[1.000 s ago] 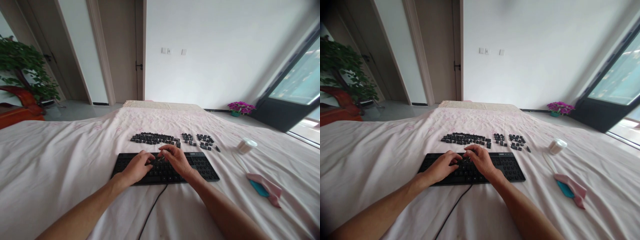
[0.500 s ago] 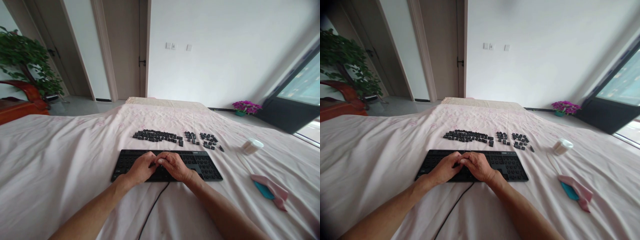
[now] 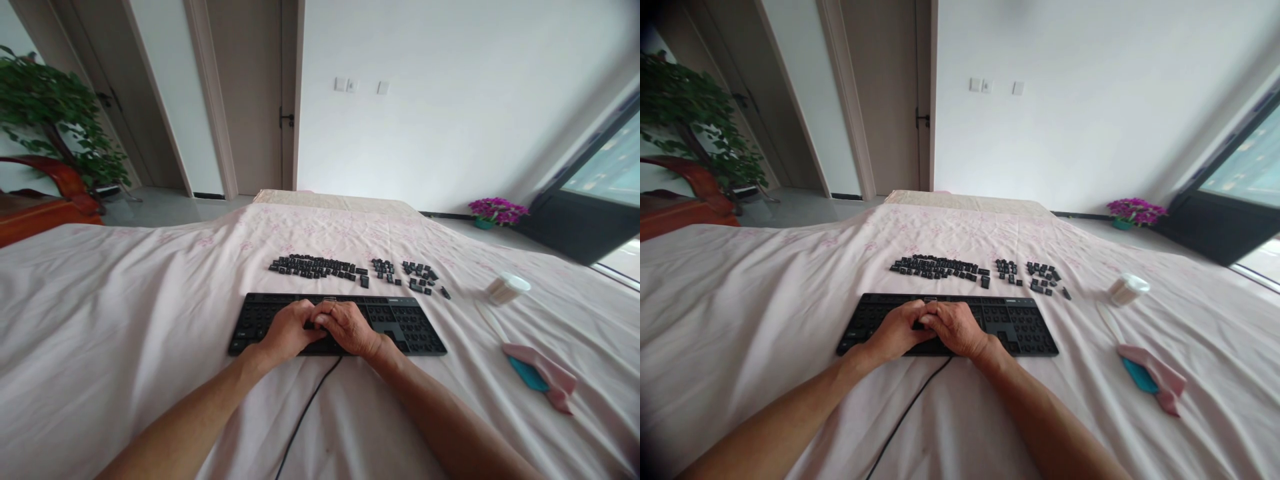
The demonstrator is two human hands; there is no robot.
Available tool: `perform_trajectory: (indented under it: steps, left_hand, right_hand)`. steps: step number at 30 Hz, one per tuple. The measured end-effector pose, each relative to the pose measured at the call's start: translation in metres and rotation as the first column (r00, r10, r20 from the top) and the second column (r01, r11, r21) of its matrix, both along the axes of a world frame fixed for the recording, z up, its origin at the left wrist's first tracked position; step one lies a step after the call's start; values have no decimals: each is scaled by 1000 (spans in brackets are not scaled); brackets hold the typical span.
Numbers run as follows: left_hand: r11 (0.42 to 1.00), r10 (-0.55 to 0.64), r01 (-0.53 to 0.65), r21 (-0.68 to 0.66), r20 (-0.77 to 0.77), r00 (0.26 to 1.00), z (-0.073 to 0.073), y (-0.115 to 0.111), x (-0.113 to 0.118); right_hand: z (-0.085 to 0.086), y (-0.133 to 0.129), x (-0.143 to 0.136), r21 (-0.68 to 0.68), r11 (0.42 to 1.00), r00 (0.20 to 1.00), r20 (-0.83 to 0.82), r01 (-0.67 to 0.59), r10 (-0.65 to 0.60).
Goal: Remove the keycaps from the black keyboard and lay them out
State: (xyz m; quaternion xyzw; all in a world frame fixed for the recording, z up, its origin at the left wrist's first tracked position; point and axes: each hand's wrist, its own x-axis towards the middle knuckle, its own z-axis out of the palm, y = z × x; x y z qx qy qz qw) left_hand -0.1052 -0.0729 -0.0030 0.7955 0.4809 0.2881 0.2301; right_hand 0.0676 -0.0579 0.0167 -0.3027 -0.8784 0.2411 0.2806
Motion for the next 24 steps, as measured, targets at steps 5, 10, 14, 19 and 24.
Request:
perform_trajectory:
  steps: [5,10,14,19,24]
  left_hand:
    - [1000,4,-4,7,-15,1000,4,-1,1]
    - [1000,22,-22,19,-2,1000,2,-1,2]
    - [999,15,-16,38,27,1000,1,-1,2]
    - [999,23,-24,36,4,1000,2,-1,3]
    - [999,35,-35,-3,72,997,4,-1,4]
  right_hand:
    - [-3,-1,0,28,1000,1000,4,-9,9]
    - [-10,-1,2,23,1000,994,-111,20,-17]
    - [-14,-3,4,37,999,975,-219,28,-19]
    - [-16,-4,6,-8,994,941,-321,108,-105]
    - [-15,-4,7,-65,982,916,-354,176,-187]
